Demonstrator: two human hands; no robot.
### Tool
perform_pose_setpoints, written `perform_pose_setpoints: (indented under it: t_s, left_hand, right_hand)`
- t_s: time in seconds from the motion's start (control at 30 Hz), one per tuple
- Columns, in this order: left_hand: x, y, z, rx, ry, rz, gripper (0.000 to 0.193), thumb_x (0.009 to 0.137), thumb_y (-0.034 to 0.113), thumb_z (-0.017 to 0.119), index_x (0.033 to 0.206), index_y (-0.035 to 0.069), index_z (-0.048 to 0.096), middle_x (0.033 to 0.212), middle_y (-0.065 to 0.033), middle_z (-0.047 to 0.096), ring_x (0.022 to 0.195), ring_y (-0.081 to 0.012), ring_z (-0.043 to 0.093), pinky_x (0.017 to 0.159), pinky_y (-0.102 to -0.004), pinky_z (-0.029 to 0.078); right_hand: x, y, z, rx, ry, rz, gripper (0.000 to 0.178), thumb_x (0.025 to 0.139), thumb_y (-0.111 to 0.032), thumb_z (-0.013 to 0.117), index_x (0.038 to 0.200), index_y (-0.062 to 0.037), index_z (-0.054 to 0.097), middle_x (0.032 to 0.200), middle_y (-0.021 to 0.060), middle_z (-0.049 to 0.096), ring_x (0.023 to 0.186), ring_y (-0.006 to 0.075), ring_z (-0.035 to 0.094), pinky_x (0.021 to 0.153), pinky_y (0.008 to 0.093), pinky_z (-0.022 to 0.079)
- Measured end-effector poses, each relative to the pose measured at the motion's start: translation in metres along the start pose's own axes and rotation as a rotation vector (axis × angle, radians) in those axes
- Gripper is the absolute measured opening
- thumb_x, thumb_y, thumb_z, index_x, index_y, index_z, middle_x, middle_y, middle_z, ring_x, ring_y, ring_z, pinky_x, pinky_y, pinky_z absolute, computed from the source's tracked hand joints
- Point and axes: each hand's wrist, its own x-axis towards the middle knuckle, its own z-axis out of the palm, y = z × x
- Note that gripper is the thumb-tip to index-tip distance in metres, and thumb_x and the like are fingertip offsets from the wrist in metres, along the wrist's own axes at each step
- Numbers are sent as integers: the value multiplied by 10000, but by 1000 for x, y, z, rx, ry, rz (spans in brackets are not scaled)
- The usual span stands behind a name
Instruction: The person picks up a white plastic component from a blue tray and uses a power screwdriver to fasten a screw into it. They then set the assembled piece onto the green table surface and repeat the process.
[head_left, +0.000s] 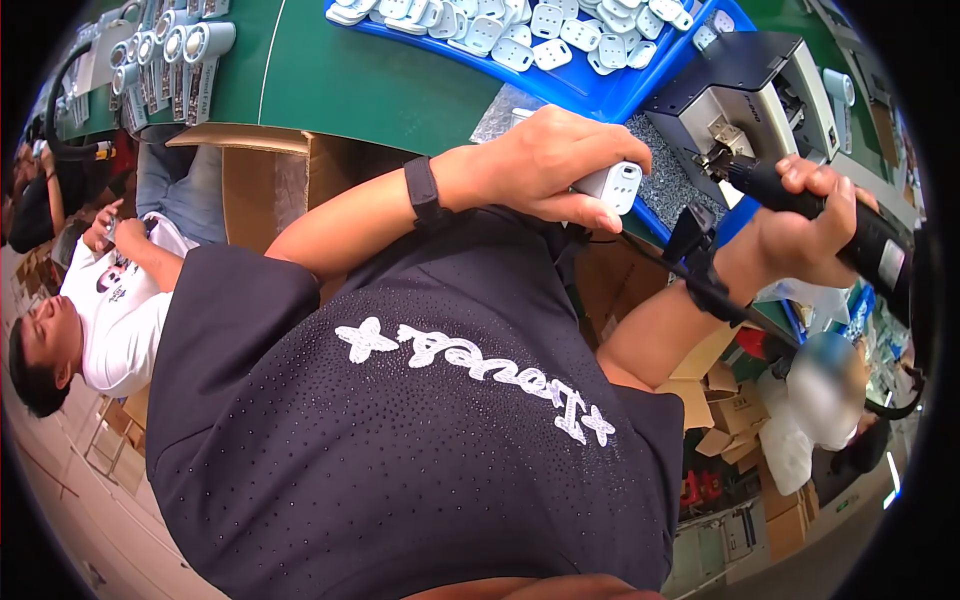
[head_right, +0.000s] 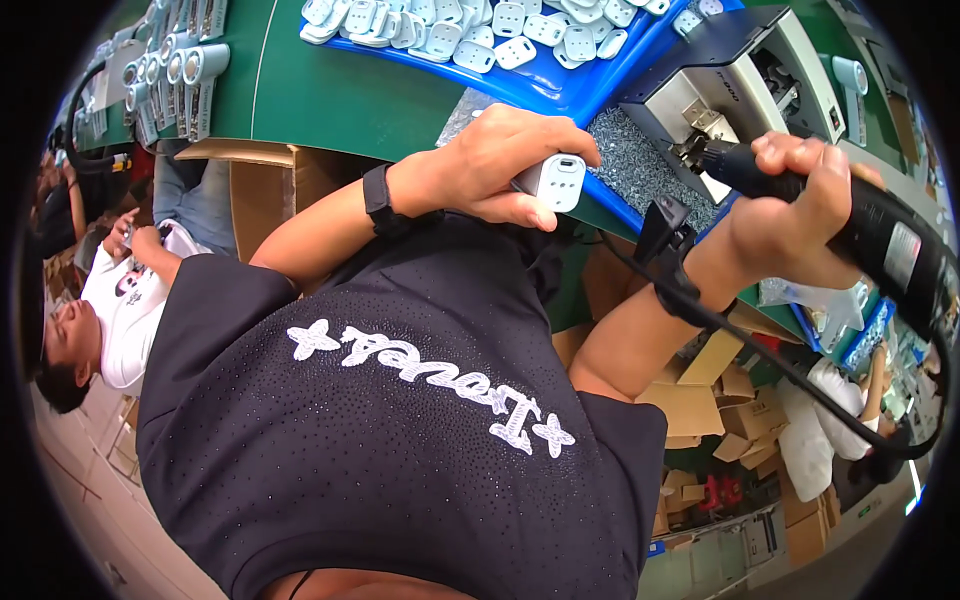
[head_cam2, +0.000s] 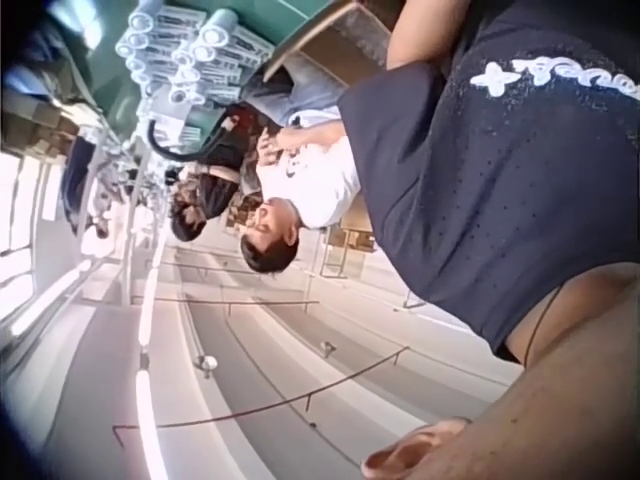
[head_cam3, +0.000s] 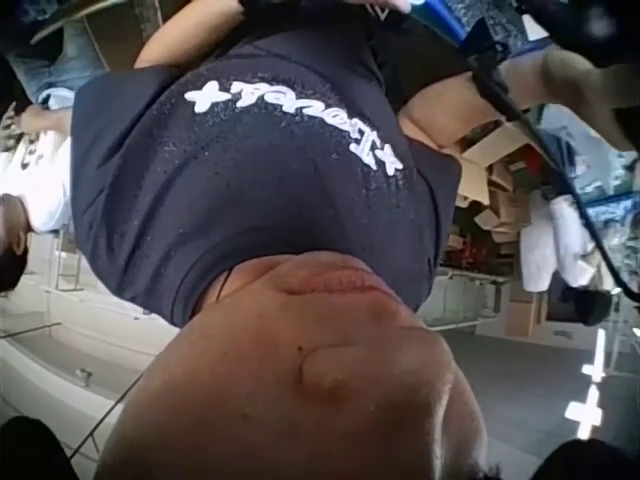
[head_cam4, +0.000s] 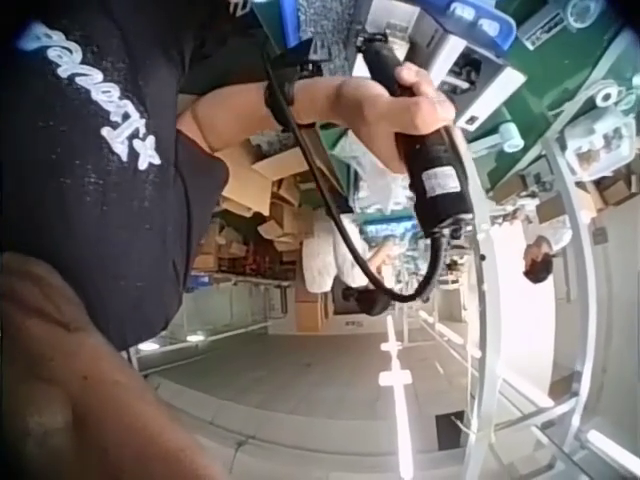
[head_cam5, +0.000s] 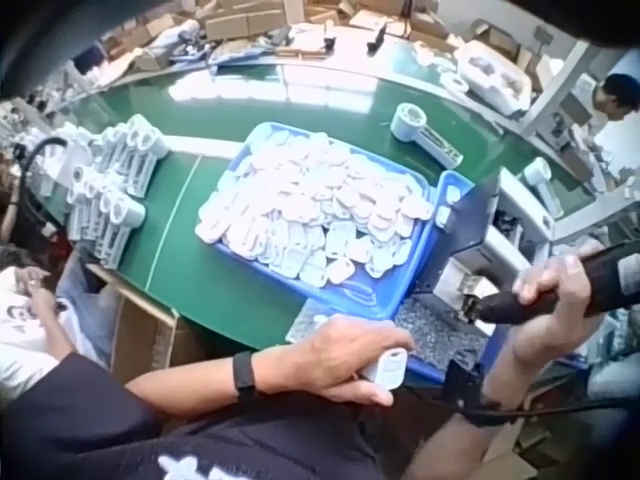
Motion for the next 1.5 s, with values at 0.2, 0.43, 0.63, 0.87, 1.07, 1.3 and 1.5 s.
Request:
perform_pose_setpoints:
  t_s: [0.2,0.43,0.63,0.87,1.07,1.3,1.5]
  left_hand:
    - [-4,1,4,18,13,-16,652,865,601,658,1146,17,593,939,-120,656,775,-301,670,644,-362,528]
    - [2,0,0,-14,40,29,542,854,498,719,1149,65,583,939,-87,658,786,-295,669,639,-379,522]
    - [3,0,2,6,0,8,627,875,583,657,1143,21,584,905,-117,643,761,-300,667,631,-368,524]
    - [2,17,-4,66,-41,-40,621,846,563,695,1141,29,575,925,-114,636,784,-298,662,664,-370,530]
    - [32,34,-70,413,-221,137,589,773,465,777,1136,51,569,930,-103,636,819,-296,671,678,-394,536]
    - [164,-114,-202,1015,-219,144,443,812,305,739,1144,42,610,975,-146,630,869,-352,653,693,-441,536]
    - [156,-209,-274,1296,-456,-243,497,829,314,746,1237,68,606,1226,-168,625,1109,-348,604,932,-437,489]
  right_hand:
    - [-25,-52,-40,571,-331,257,310,875,-193,631,1129,-45,533,791,107,592,577,197,533,621,408,460]
    - [-43,-104,-16,651,-393,207,396,826,-310,652,1121,-81,521,740,34,501,589,163,499,642,378,422]
    - [-54,-94,-8,633,-385,202,409,831,-317,650,1128,-82,497,743,36,501,563,164,487,600,362,420]
    - [-58,-94,-11,564,-355,192,396,832,-290,646,1134,-91,486,742,37,498,545,161,487,589,361,431]
    - [-53,-82,-11,636,-263,258,333,875,-218,638,1133,-57,502,781,72,554,566,168,511,586,375,469]
    - [-48,-4,44,-650,-378,61,476,798,-97,743,1194,-25,490,841,205,685,693,385,687,608,459,547]
    - [-79,56,106,-874,-670,48,421,878,-35,518,1288,51,478,949,228,639,744,397,695,596,503,553]
